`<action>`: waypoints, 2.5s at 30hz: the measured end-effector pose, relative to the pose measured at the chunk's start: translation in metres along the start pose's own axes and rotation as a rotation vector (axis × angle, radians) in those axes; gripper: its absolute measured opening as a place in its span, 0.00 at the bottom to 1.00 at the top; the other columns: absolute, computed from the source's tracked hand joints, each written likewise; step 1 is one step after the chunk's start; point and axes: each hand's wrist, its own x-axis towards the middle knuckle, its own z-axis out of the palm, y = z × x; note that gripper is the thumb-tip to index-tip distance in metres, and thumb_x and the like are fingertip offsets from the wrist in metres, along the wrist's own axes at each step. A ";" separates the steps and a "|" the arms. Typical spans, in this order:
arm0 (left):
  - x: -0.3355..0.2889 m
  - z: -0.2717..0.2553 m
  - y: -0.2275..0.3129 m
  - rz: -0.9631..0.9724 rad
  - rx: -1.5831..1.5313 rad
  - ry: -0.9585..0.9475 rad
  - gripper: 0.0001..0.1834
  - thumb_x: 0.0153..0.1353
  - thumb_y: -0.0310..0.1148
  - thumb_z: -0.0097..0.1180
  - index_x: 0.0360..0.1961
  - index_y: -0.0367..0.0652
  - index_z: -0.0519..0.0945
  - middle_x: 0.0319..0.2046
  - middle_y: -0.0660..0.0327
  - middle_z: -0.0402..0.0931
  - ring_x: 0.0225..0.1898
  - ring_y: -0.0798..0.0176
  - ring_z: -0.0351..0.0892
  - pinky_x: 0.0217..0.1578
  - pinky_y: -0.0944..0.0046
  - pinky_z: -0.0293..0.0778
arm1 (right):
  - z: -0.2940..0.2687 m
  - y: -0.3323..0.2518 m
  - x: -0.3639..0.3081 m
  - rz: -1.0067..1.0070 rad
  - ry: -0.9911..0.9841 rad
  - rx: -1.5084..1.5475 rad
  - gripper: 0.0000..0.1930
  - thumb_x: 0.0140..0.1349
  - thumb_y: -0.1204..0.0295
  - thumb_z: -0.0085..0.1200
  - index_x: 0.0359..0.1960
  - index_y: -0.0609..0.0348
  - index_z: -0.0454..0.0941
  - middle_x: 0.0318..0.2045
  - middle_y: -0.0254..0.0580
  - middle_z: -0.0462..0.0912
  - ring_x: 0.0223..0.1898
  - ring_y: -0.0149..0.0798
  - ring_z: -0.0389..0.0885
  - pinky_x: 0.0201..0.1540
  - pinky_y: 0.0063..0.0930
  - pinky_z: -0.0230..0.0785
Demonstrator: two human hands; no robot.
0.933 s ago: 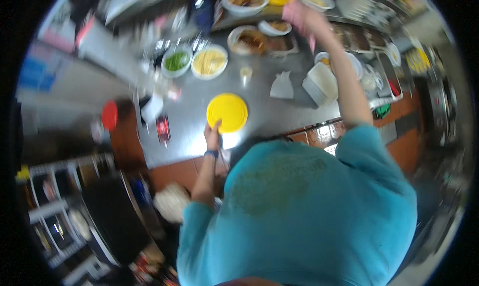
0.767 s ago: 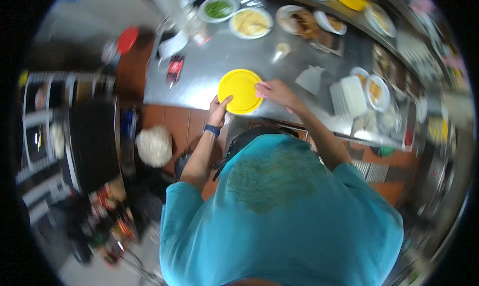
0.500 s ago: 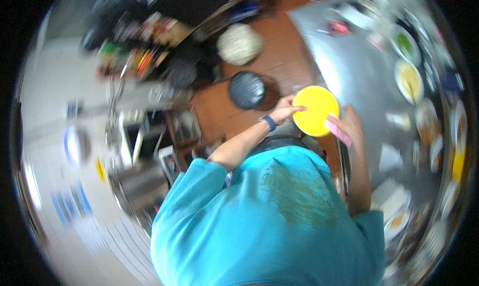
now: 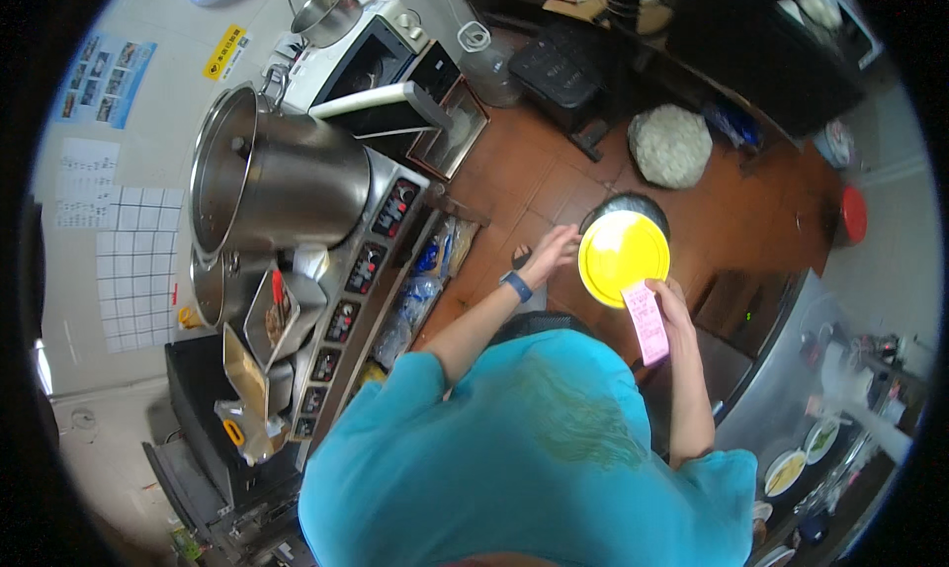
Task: The person retrieves a plastic bag from a shelf, then assembles food orders in a commercial kitchen. They place cooked items into bowls, add broth from a pot, and pack the finished bowls into takeaway containers with lids.
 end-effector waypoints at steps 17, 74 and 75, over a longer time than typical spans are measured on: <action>0.052 -0.205 0.240 0.489 0.060 0.660 0.15 0.66 0.29 0.59 0.51 0.40 0.71 0.44 0.58 0.75 0.46 0.65 0.77 0.49 0.66 0.74 | 0.558 -0.105 0.532 0.187 -0.628 -0.482 0.24 0.63 0.67 0.60 0.54 0.76 0.71 0.47 0.51 0.83 0.45 0.38 0.84 0.49 0.27 0.78; -0.168 0.214 -0.330 -0.019 -1.248 2.758 0.11 0.61 0.32 0.55 0.43 0.46 0.84 0.38 0.56 0.85 0.40 0.59 0.84 0.43 0.60 0.78 | 0.291 0.411 0.080 0.066 -2.818 -2.327 0.15 0.65 0.61 0.54 0.42 0.61 0.80 0.34 0.48 0.84 0.37 0.42 0.83 0.40 0.36 0.74; -0.171 0.223 -0.330 -0.067 -1.212 2.841 0.09 0.60 0.31 0.56 0.40 0.45 0.85 0.37 0.56 0.85 0.41 0.59 0.84 0.43 0.59 0.78 | 0.278 0.432 0.071 0.044 -2.844 -2.371 0.15 0.65 0.61 0.54 0.42 0.61 0.80 0.34 0.48 0.84 0.37 0.42 0.83 0.40 0.36 0.74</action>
